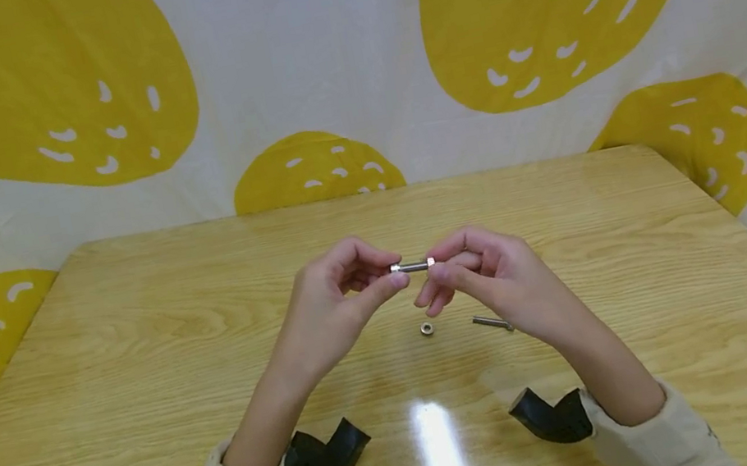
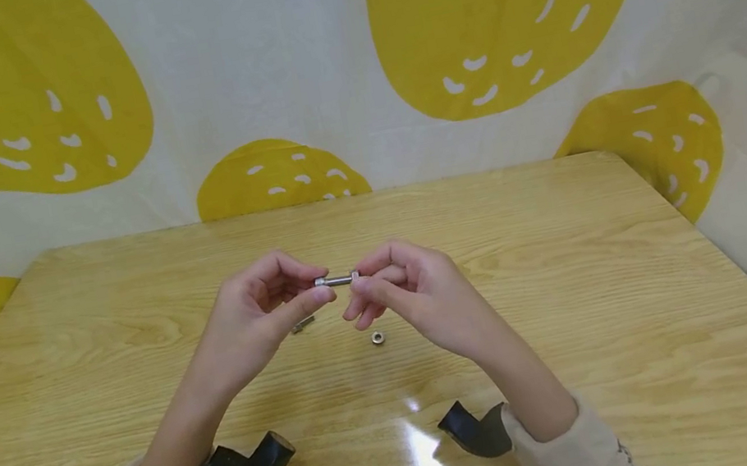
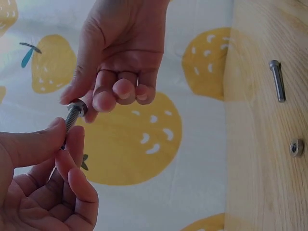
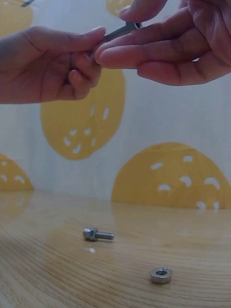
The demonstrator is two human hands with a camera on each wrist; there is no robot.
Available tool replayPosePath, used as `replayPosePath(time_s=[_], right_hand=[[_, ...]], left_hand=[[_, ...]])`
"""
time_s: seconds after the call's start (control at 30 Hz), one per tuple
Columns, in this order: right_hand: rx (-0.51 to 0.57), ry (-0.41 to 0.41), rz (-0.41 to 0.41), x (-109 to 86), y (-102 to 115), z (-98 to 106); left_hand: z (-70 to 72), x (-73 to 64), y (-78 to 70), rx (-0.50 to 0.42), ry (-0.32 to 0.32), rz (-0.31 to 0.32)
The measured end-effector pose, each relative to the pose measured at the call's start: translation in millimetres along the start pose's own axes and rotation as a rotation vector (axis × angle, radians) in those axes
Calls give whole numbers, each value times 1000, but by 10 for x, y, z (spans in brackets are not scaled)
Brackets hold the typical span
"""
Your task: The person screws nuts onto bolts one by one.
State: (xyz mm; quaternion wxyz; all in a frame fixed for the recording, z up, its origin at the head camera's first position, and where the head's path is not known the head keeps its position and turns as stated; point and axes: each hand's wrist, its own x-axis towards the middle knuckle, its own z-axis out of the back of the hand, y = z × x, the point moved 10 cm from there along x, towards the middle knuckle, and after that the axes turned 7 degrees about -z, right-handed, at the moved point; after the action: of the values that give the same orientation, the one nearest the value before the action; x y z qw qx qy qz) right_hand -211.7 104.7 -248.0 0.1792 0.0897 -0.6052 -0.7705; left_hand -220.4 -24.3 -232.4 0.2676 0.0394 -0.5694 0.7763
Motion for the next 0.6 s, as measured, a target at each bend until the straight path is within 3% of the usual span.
replayPosePath(time_s=[0.3, 0.6], right_hand=[[-133, -4, -64, 34, -71, -28], [-87, -43, -7, -15, 14, 59]], left_hand=[[-17, 3, 6, 0, 5, -8], [-13, 8, 18, 2, 5, 2]])
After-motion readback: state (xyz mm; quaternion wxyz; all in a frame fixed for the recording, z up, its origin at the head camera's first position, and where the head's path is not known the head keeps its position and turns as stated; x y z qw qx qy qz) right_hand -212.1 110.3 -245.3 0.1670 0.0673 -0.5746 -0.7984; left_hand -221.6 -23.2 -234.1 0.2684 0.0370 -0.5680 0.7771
